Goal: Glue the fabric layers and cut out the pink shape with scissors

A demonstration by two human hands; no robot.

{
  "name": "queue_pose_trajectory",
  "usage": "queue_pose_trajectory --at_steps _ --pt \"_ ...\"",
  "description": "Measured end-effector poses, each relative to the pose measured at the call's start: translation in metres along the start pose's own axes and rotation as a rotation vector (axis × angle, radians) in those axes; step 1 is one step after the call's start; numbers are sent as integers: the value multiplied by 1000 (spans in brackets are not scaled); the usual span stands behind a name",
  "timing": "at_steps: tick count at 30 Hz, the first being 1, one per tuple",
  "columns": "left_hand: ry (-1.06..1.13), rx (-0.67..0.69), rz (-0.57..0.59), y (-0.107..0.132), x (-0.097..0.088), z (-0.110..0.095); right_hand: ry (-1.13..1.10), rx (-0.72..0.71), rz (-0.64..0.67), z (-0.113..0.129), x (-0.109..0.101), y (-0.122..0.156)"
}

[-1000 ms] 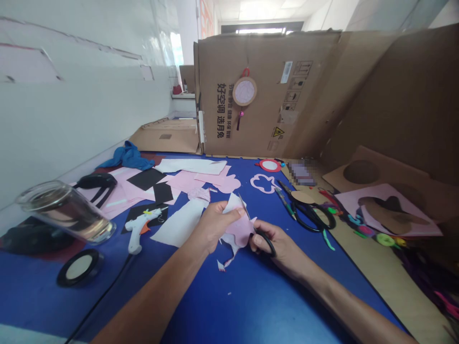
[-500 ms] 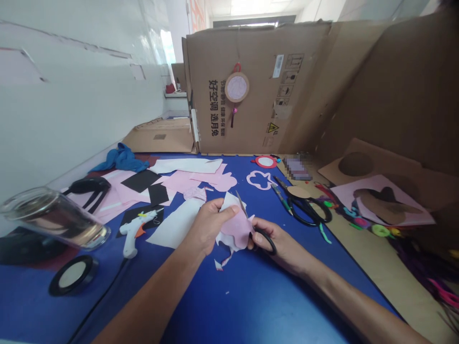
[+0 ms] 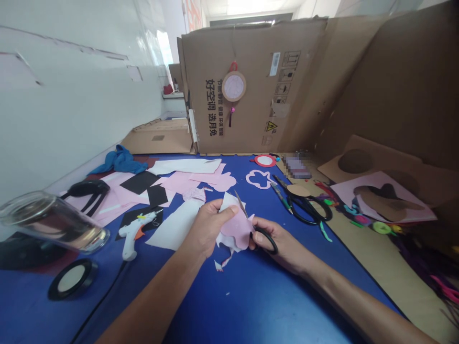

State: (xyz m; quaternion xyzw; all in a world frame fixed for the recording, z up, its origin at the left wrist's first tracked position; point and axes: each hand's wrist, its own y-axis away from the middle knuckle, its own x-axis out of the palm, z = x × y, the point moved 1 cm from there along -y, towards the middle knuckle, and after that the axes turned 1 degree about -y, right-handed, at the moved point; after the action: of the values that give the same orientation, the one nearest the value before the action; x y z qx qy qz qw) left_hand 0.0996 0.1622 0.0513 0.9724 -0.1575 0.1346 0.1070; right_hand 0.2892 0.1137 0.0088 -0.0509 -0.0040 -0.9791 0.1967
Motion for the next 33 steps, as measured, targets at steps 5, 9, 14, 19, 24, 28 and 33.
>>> queue_pose_trajectory --at_steps 5,9,14,19,24,28,33 --pt "6 1 -3 0 0 1 2 0 -2 -2 -2 -1" --pt "-9 2 -10 -1 -2 1 34 -6 -4 0 -3 -1" --pt "-28 2 0 -1 -3 1 64 5 -10 2 -3 0" --pt "-46 4 -4 -1 -2 0 70 19 -13 6 -3 1" --pt "-72 3 -2 -1 -2 -3 87 29 -11 7 -4 1" --pt "-100 4 0 -1 -3 -4 104 40 -1 7 -5 2" --pt "-97 5 3 0 0 -3 54 44 -16 5 -4 3"
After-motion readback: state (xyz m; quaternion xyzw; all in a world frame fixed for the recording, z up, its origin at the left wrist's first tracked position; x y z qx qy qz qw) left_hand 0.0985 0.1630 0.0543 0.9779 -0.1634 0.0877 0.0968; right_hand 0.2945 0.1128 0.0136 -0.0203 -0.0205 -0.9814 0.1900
